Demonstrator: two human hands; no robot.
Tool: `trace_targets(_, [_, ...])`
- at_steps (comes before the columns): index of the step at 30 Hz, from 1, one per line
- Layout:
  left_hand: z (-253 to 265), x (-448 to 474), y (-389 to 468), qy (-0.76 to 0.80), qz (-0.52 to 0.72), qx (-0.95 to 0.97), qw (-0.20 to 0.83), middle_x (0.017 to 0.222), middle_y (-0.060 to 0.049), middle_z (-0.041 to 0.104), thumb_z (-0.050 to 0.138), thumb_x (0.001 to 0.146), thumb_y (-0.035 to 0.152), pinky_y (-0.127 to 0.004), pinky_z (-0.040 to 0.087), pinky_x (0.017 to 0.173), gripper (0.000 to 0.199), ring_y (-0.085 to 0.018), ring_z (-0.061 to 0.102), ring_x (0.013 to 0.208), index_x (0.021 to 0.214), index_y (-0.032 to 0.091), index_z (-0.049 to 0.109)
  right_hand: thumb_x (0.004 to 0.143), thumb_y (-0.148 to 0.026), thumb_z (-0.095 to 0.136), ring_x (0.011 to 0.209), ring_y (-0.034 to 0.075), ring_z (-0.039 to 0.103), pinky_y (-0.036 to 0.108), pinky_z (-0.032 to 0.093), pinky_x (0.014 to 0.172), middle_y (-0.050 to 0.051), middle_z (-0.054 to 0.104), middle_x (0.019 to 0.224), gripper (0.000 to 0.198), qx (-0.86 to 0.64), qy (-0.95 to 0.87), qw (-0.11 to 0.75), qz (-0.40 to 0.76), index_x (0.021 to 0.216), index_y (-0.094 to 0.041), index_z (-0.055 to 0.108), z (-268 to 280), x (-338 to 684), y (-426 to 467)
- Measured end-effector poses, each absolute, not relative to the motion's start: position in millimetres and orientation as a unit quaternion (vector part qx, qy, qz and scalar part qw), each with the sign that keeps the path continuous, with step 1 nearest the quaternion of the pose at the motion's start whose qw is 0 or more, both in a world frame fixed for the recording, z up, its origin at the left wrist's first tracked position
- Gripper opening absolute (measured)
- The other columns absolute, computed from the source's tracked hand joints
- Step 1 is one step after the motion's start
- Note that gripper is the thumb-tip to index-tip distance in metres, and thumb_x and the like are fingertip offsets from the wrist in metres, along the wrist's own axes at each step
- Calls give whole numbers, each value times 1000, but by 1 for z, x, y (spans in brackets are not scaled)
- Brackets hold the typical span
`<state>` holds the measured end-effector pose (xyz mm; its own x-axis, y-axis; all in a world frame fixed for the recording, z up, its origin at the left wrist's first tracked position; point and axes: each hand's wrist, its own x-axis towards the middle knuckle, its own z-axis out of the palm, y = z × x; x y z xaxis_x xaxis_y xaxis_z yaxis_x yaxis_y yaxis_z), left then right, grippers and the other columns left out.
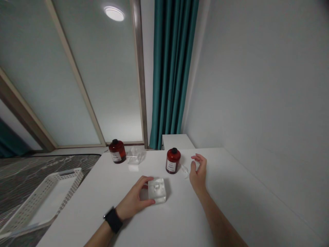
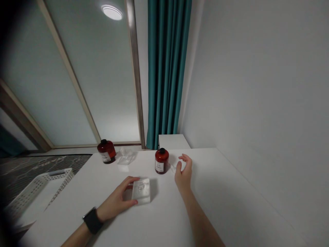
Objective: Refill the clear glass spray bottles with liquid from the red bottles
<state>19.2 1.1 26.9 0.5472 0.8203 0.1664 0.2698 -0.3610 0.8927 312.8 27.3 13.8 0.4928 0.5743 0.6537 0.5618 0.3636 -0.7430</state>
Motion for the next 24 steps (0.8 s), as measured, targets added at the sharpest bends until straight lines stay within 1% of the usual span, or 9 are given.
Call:
trace_targets(4, [28, 21, 1, 365, 311, 759, 441, 125, -10, 57, 73, 72, 16, -47, 43, 104, 60, -30, 55, 117, 126, 21, 51, 92, -29, 40, 89, 22, 60, 40, 46, 84, 7, 62, 93, 27, -564, -449, 692, 22, 116, -19, 48, 18, 333, 30])
trace_targets(6, [27, 22, 0, 369, 313, 755, 443, 126, -11, 57, 74, 72, 16, -48, 43, 105, 60, -30, 55, 117, 127, 21, 51, 91, -30, 42, 85, 22, 61, 40, 47, 81, 6, 63, 89, 24, -567, -456, 684, 47, 109, -18, 53, 14, 335, 33])
trace_targets(8, [26, 24, 0, 369, 321, 751, 444, 127, -11, 57, 74, 71, 16, -48, 43, 104, 61, -30, 55, 116, 127, 21, 51, 89, -32, 49, 88, 22, 63, 39, 49, 80, 8, 66, 93, 24, -561, -489, 663, 80, 107, -18, 56, 8, 328, 37])
trace_targets(9, [26, 25, 0, 368, 326, 749, 444, 127, -11, 57, 74, 70, 15, -48, 43, 104, 61, -30, 55, 116, 126, 21, 51, 86, -33, 54, 93, 23, 64, 39, 50, 80, 10, 67, 99, 27, -554, -510, 651, 96, 109, -18, 56, 5, 320, 39])
trace_targets(11, [24, 27, 0, 363, 337, 748, 442, 127, -11, 57, 74, 69, 13, -47, 43, 104, 61, -30, 55, 117, 126, 21, 52, 79, -33, 65, 106, 26, 62, 39, 51, 81, 14, 65, 116, 46, -537, -546, 631, 124, 121, -19, 54, 0, 302, 43])
trace_targets(14, [22, 30, -1, 359, 348, 747, 439, 127, -11, 58, 75, 68, 12, -47, 44, 103, 63, -30, 55, 118, 126, 21, 53, 71, -33, 74, 120, 30, 56, 45, 51, 89, 18, 54, 137, 79, -524, -574, 609, 158, 141, -19, 39, -8, 279, 48])
trace_targets(16, [21, 31, -1, 357, 353, 747, 436, 126, -11, 58, 76, 68, 12, -46, 45, 101, 63, -30, 55, 117, 126, 21, 54, 72, -33, 74, 125, 31, 53, 51, 48, 97, 19, 49, 143, 92, -520, -578, 596, 200, 149, -21, 26, -13, 272, 52])
trace_targets(19, [18, 31, 0, 355, 360, 747, 430, 126, -12, 58, 77, 68, 13, -46, 46, 101, 63, -30, 56, 118, 126, 21, 54, 74, -33, 73, 125, 30, 54, 54, 45, 101, 18, 47, 145, 98, -509, -567, 592, 265, 153, -24, 15, -19, 271, 57])
trace_targets(24, [13, 27, -1, 327, 369, 760, 423, 132, -14, 55, 73, 77, 22, -51, 41, 108, 62, -32, 53, 122, 134, 19, 49, 72, -29, 73, 112, 26, 63, 49, 50, 97, 17, 49, 142, 98, -503, -562, 589, 290, 152, -21, 17, -15, 275, 64])
